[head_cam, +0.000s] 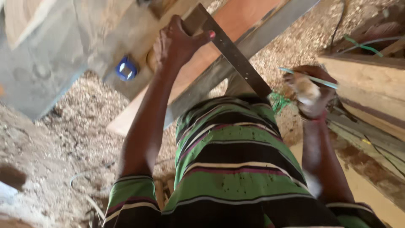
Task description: The person measures wooden boards with a tape measure and positions an L-square against a board, then marks lines on the wood with a pencil. They reposition the boards and the square repeatedly to take multiple measurements and draw marking lines on different boards.
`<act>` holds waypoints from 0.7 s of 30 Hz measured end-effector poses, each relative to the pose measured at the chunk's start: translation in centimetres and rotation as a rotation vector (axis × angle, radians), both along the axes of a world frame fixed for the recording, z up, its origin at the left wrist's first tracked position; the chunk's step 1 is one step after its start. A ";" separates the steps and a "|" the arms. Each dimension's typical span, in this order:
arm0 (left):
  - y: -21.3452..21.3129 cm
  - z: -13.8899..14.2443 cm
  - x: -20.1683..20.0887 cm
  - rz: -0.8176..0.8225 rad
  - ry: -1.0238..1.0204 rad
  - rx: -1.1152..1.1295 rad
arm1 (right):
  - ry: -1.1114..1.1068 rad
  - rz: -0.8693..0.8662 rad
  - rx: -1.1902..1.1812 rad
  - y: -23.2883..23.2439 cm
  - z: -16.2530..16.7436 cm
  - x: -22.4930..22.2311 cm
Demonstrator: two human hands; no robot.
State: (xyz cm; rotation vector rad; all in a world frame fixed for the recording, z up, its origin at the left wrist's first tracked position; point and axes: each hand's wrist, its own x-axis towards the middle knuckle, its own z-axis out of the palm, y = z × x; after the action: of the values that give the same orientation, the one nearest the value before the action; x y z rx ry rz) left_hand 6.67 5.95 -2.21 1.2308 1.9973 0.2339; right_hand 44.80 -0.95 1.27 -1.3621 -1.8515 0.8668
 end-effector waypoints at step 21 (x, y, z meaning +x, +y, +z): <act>20.7 -0.7 19.5 -0.051 0.003 0.017 | 0.326 0.171 -0.058 27.0 -3.6 9.8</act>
State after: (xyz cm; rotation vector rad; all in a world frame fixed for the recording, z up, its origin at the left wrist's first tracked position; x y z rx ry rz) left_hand 26.21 26.65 -2.90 1.2913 1.9677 0.2242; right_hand 54.58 26.05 -2.38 -1.0325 -1.7136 1.1631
